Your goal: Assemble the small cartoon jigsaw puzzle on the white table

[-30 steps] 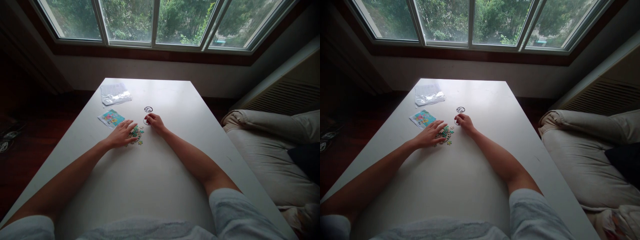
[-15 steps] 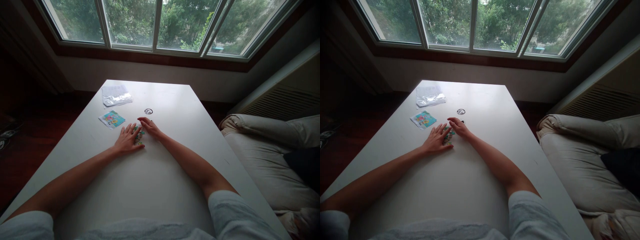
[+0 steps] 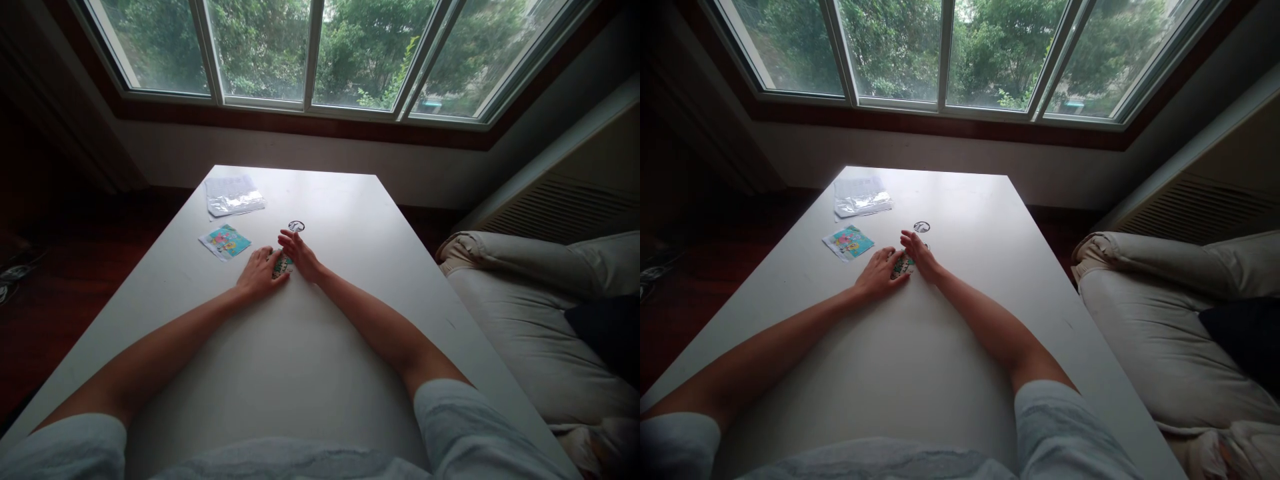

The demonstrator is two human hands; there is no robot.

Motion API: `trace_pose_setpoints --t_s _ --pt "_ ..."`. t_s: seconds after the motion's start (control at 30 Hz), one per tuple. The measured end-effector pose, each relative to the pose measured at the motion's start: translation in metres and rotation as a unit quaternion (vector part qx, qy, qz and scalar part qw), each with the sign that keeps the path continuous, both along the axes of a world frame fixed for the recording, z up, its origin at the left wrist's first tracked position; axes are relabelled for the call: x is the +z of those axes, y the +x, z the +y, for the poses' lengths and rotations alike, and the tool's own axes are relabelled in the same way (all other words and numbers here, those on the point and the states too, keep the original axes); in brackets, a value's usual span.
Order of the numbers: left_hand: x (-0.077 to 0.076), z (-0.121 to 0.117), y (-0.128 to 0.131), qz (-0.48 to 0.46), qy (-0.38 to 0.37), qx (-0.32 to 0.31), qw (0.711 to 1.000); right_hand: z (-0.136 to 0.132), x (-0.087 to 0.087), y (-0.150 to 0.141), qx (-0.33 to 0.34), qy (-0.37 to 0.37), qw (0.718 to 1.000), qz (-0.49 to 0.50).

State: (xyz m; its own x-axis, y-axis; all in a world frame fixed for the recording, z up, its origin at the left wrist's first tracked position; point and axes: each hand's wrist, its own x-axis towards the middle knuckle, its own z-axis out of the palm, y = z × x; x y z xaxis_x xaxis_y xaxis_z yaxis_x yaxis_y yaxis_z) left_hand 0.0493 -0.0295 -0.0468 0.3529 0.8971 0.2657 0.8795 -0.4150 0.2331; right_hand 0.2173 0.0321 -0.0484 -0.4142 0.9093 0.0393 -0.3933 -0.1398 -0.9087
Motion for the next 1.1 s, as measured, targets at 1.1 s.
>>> trace_pose_setpoints --t_s 1.1 --pt "-0.007 0.038 0.014 -0.01 -0.063 0.087 0.994 0.024 -0.003 0.022 -0.215 0.014 0.972 0.089"
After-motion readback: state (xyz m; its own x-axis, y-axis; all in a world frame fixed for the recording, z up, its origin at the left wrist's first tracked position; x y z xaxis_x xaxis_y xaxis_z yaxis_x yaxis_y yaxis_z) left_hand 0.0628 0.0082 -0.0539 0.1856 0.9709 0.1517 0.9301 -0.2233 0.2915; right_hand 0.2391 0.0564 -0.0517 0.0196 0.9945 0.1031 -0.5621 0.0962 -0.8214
